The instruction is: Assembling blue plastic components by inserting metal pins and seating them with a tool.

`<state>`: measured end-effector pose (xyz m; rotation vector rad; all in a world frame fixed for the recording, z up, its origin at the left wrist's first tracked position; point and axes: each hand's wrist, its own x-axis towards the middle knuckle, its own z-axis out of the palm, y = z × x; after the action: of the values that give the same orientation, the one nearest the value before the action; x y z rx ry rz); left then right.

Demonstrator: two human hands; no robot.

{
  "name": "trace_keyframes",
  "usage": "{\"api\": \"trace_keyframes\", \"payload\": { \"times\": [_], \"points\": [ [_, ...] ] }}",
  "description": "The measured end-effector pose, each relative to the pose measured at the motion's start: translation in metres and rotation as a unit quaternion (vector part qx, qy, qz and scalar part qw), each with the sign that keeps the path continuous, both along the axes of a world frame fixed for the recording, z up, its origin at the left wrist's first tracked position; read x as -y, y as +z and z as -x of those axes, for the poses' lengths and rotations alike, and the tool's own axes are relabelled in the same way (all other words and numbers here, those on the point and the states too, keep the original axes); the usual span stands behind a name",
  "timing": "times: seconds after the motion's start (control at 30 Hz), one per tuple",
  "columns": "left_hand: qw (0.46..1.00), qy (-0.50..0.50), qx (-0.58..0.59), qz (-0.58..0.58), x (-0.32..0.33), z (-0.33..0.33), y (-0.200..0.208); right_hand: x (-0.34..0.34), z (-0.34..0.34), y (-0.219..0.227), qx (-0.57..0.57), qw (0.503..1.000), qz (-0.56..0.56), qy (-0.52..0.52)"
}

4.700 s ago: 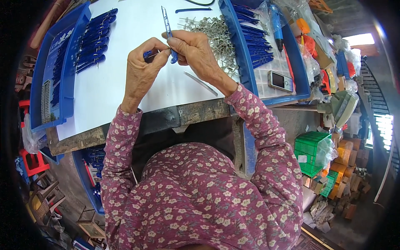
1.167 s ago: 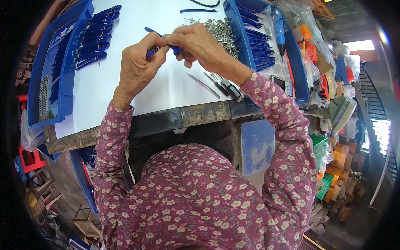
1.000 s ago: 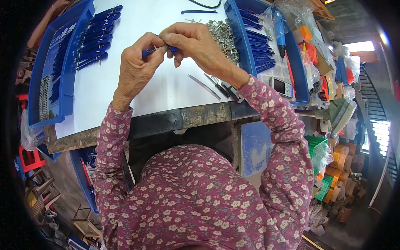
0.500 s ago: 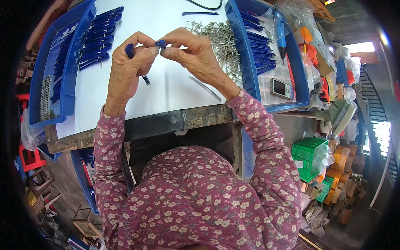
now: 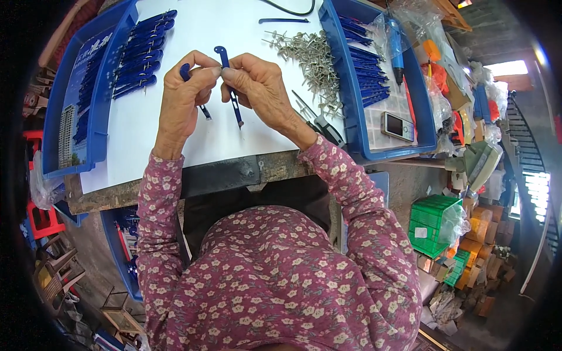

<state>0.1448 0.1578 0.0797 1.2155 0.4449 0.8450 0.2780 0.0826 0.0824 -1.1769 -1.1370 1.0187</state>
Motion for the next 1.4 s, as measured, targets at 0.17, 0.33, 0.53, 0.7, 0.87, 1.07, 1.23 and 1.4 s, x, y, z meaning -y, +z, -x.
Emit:
{"api": "trace_keyframes", "payload": {
  "times": [0.17,0.33,0.53,0.7,0.87,1.07,1.23,1.4],
  "points": [
    [0.994,0.044,-0.032,-0.093,0.001,-0.003,-0.005,0.001,-0.001,0.000,-0.098,0.994,0.036,0.026],
    [0.987,0.088,-0.038,-0.130,0.005,-0.005,-0.007,0.005,0.002,0.001,-0.132,0.989,0.057,0.028],
    [0.983,0.078,-0.043,-0.163,0.006,-0.002,-0.005,0.010,0.006,0.002,-0.138,0.986,0.089,0.020],
    [0.959,0.107,-0.087,-0.246,0.008,-0.001,-0.010,0.013,0.006,0.002,-0.184,0.977,0.107,0.024],
    [0.928,0.121,-0.090,-0.341,0.005,-0.001,-0.017,0.018,0.003,0.013,-0.187,0.969,0.157,0.038],
    [0.939,0.119,-0.115,-0.302,0.005,0.001,-0.016,0.025,0.001,0.024,-0.097,0.982,0.150,0.060],
    [0.948,0.099,-0.115,-0.280,0.008,0.004,-0.010,0.028,-0.001,0.032,-0.123,0.985,0.100,0.065],
    [0.969,0.069,-0.091,-0.217,0.013,0.003,-0.004,0.025,-0.010,0.021,-0.058,0.995,0.008,0.086]
  ]
}}
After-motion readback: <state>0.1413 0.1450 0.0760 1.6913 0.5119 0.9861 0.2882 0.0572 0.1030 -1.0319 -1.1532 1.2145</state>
